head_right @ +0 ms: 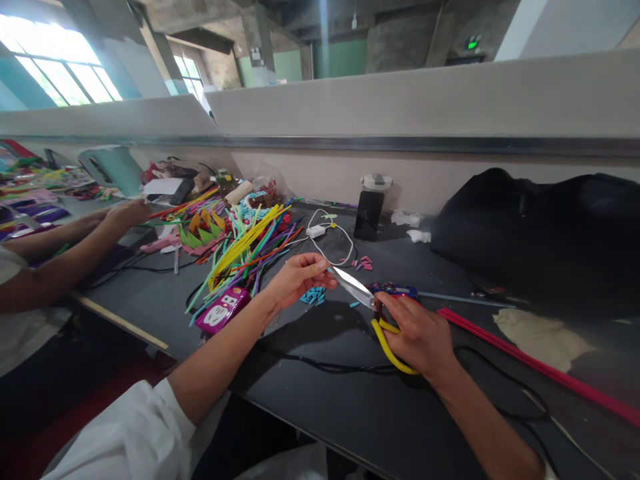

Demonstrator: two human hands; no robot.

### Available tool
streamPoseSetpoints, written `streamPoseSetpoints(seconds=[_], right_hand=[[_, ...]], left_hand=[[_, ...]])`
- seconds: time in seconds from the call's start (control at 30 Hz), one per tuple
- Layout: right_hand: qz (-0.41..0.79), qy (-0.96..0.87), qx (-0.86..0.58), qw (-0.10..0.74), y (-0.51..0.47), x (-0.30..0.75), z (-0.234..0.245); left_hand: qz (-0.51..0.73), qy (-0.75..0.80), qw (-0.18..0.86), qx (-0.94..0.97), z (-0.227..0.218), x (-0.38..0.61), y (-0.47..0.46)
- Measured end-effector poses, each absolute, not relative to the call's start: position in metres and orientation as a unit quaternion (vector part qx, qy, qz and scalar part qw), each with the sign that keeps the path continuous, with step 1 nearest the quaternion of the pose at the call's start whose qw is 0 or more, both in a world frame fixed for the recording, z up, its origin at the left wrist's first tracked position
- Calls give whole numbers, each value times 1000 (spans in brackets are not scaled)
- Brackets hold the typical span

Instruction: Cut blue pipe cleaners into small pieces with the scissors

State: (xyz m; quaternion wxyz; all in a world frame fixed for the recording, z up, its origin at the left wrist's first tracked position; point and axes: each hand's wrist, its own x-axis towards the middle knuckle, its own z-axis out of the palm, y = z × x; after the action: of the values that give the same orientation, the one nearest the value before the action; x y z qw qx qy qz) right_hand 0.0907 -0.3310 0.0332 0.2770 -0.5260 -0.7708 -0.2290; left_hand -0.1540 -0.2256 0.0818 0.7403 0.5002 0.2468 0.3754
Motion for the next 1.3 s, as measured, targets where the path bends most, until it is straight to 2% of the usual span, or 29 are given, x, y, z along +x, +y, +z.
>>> streamPoseSetpoints(seconds=[1.0, 1.3], right_hand=[[-231, -781, -512, 273, -332, 91, 30], [-196, -789, -507, 287, -331, 91, 28]], left_hand=[[373, 240, 755, 482, 81, -153, -226], [371, 248, 752, 486, 81, -153, -226]])
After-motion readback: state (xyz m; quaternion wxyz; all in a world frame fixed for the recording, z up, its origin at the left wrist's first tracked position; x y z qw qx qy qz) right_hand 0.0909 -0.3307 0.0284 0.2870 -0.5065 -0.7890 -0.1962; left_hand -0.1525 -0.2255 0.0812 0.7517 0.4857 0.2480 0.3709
